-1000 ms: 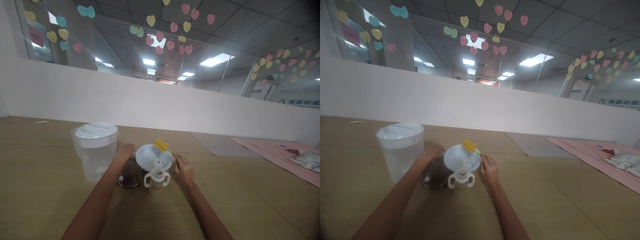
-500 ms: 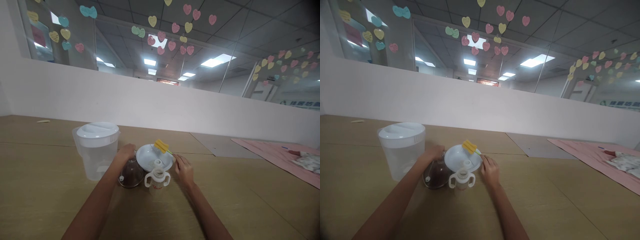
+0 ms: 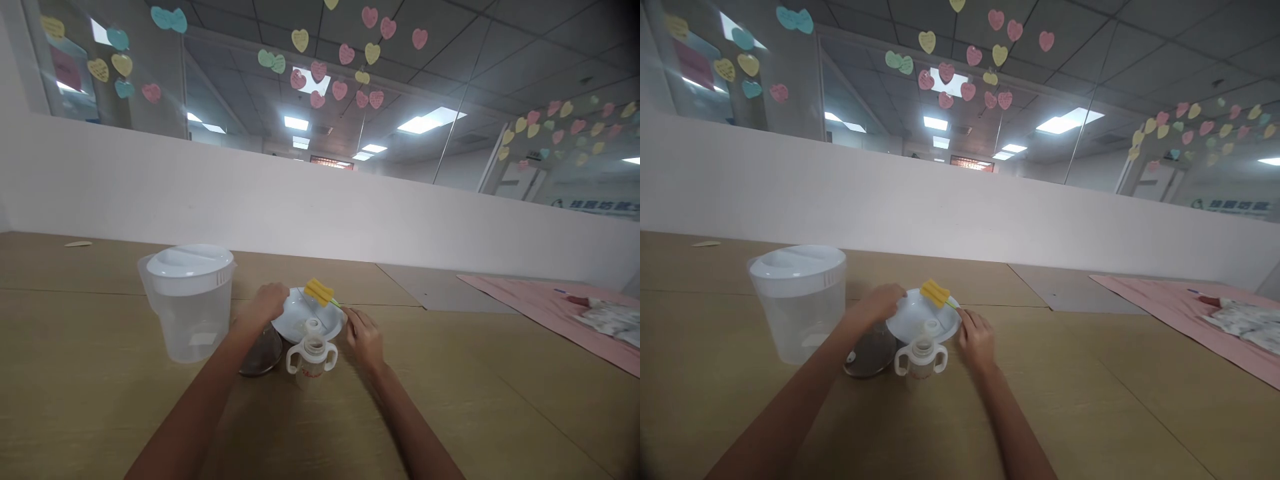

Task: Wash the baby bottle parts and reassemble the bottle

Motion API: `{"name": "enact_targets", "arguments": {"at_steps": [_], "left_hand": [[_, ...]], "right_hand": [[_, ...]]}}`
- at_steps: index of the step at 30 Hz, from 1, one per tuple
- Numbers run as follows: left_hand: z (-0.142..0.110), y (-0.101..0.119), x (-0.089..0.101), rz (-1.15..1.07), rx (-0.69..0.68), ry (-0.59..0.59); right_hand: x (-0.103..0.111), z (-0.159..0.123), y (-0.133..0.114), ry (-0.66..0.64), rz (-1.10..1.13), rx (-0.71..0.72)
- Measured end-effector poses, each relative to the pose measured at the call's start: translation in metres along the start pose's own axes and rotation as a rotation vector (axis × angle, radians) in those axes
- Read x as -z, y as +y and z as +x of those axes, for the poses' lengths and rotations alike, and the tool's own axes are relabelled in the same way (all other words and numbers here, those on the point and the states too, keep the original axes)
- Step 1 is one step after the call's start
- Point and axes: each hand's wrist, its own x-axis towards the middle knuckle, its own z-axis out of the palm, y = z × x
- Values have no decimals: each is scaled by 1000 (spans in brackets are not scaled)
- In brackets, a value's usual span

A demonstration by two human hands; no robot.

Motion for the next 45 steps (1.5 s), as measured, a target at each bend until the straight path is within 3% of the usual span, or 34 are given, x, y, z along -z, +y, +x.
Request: {"name": "enact_targets", "arguments": {"at_steps": [5,9,12,16,20,24,27,31,38,43,45], "left_hand": [[5,27,-25,14,-56,-30],[7,29,-39,-56,-70,-55],[9,21,-27,-167,-82,-2],[6,14,5,-388,-147,86],[-4,22,26,-689,-241,120],[-11,33,34,-971,-269,224],[-14,37,37,-807,-196,339],[-18,41,40,-606,-175,383],[-23,42,47,-581,-152,398],[-19,34,47,-498,29,433],[-17,32,46,-492,47,421]], "right_hand": [[0,0,1,-12,12,13],[1,0,1,0,11,22],[3,0,-1,33,25,20],[4,0,-6,75,98,25],[0,-3,-5,89,136,-47],[-2,-6,-1,68,113,-76],[1,-4,-3,131,127,-141],[6,0,-10,201,204,-149],[6,0,-9,113,109,-149],[6,-1,-7,216,39,-209],[6,-1,-9,234,38,-162]]}}
